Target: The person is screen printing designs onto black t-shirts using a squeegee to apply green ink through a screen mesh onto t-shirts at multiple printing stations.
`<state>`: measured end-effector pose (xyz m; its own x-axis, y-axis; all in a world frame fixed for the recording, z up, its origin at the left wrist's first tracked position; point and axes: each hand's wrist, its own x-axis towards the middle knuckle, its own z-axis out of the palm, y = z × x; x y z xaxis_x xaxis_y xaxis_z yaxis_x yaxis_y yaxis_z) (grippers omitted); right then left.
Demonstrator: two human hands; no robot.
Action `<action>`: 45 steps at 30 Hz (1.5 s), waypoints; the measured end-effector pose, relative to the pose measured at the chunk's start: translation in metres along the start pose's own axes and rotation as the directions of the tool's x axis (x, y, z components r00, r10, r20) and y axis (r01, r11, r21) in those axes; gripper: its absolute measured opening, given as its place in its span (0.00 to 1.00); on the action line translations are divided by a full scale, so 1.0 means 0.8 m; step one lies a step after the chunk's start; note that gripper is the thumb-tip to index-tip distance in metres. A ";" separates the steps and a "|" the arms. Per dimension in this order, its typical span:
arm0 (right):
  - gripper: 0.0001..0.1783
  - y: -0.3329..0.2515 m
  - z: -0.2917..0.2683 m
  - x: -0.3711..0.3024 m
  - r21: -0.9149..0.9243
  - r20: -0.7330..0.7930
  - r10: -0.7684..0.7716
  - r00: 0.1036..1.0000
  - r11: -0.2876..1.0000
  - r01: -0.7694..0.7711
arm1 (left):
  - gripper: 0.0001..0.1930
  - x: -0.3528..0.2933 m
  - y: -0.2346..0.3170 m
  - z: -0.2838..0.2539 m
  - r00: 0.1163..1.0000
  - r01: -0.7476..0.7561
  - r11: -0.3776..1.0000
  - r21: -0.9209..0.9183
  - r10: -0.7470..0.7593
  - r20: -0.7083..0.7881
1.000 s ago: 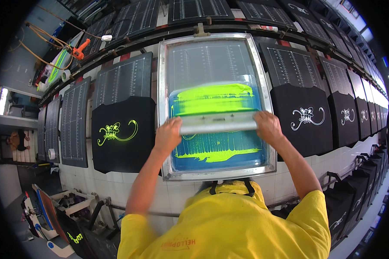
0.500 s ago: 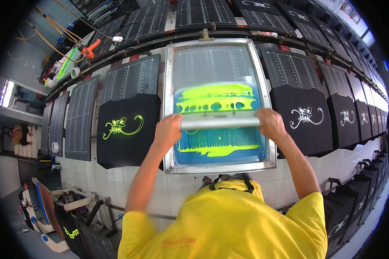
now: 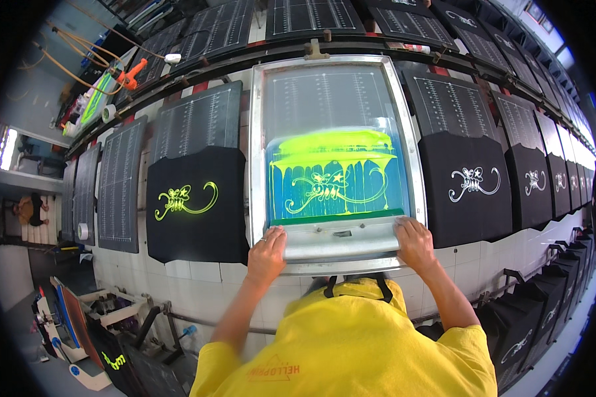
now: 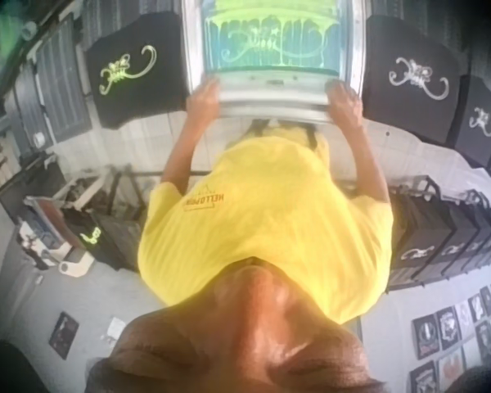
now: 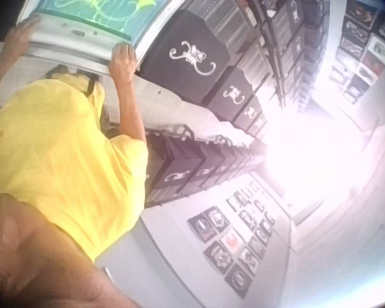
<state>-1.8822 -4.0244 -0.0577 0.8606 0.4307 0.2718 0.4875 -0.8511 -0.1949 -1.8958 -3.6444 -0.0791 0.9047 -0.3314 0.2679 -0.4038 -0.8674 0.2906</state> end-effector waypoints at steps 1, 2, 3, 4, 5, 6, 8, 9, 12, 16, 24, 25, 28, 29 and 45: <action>0.17 0.007 0.003 0.010 -0.005 0.019 0.001 1.000 1.000 -0.001 | 0.19 0.013 -0.008 0.001 1.000 -0.004 1.000 0.000 0.004 0.014; 0.18 0.015 0.005 0.021 -0.009 0.040 0.002 0.999 1.000 -0.002 | 0.19 0.027 -0.015 0.002 1.000 -0.007 1.000 0.001 0.007 0.029; 0.18 0.022 0.009 0.031 -0.010 0.047 0.002 0.999 1.000 -0.001 | 0.20 0.040 -0.023 0.005 0.999 -0.013 1.000 0.001 0.013 0.042; 0.19 0.030 0.012 0.044 -0.016 0.047 -0.001 0.999 1.000 0.002 | 0.20 0.056 -0.032 0.008 0.999 -0.022 1.000 0.003 0.022 0.046; 0.19 0.038 0.013 0.058 -0.020 0.048 -0.004 0.999 1.000 0.005 | 0.20 0.073 -0.040 0.011 0.998 -0.030 1.000 0.006 0.029 0.051; 0.19 0.046 0.013 0.074 -0.013 0.062 0.008 0.998 1.000 -0.007 | 0.20 0.090 -0.047 0.012 0.999 -0.030 0.999 -0.014 0.031 0.040; 0.17 0.065 0.017 0.106 -0.015 0.130 0.056 0.990 0.998 -0.054 | 0.18 0.128 -0.061 0.014 0.998 -0.051 0.998 -0.039 0.052 0.021; 0.17 0.073 0.020 0.119 -0.016 0.170 0.082 0.982 0.997 -0.081 | 0.18 0.143 -0.068 0.016 0.998 -0.061 0.997 -0.054 0.062 0.017; 0.13 0.095 0.021 0.153 -0.009 0.150 0.063 0.987 0.998 -0.062 | 0.15 0.179 -0.081 0.015 0.998 -0.026 0.998 -0.051 0.029 0.057; 0.08 0.109 0.004 0.186 -0.026 0.245 0.096 0.965 0.995 -0.093 | 0.12 0.221 -0.078 -0.014 0.969 0.065 0.997 -0.039 -0.054 0.241; 0.07 0.088 -0.064 0.212 -0.064 0.190 0.095 0.977 0.994 -0.084 | 0.12 0.237 -0.066 -0.066 0.979 0.070 0.998 0.004 -0.069 0.190; 0.07 0.084 -0.065 0.204 -0.063 0.183 0.100 0.978 0.994 -0.090 | 0.13 0.233 -0.063 -0.071 0.987 0.058 0.998 -0.009 -0.056 0.150; 0.08 0.069 -0.060 0.157 -0.047 0.118 0.064 0.991 0.997 -0.059 | 0.14 0.187 -0.051 -0.068 0.992 0.048 0.999 -0.025 -0.045 0.116; 0.09 0.064 -0.052 0.133 -0.033 0.069 0.024 0.997 0.999 -0.022 | 0.15 0.167 -0.046 -0.065 0.994 0.042 0.999 -0.033 -0.039 0.104; 0.34 -0.054 -0.027 -0.058 0.050 0.138 0.086 0.987 0.994 -0.094 | 0.27 -0.055 0.035 -0.015 0.989 0.045 0.996 -0.081 -0.033 0.142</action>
<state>-1.9464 -4.0142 -0.0412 0.9114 0.3930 0.1217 0.4114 -0.8718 -0.2660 -1.9484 -3.6494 -0.0716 0.9277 -0.3519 0.1252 -0.3725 -0.8486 0.3756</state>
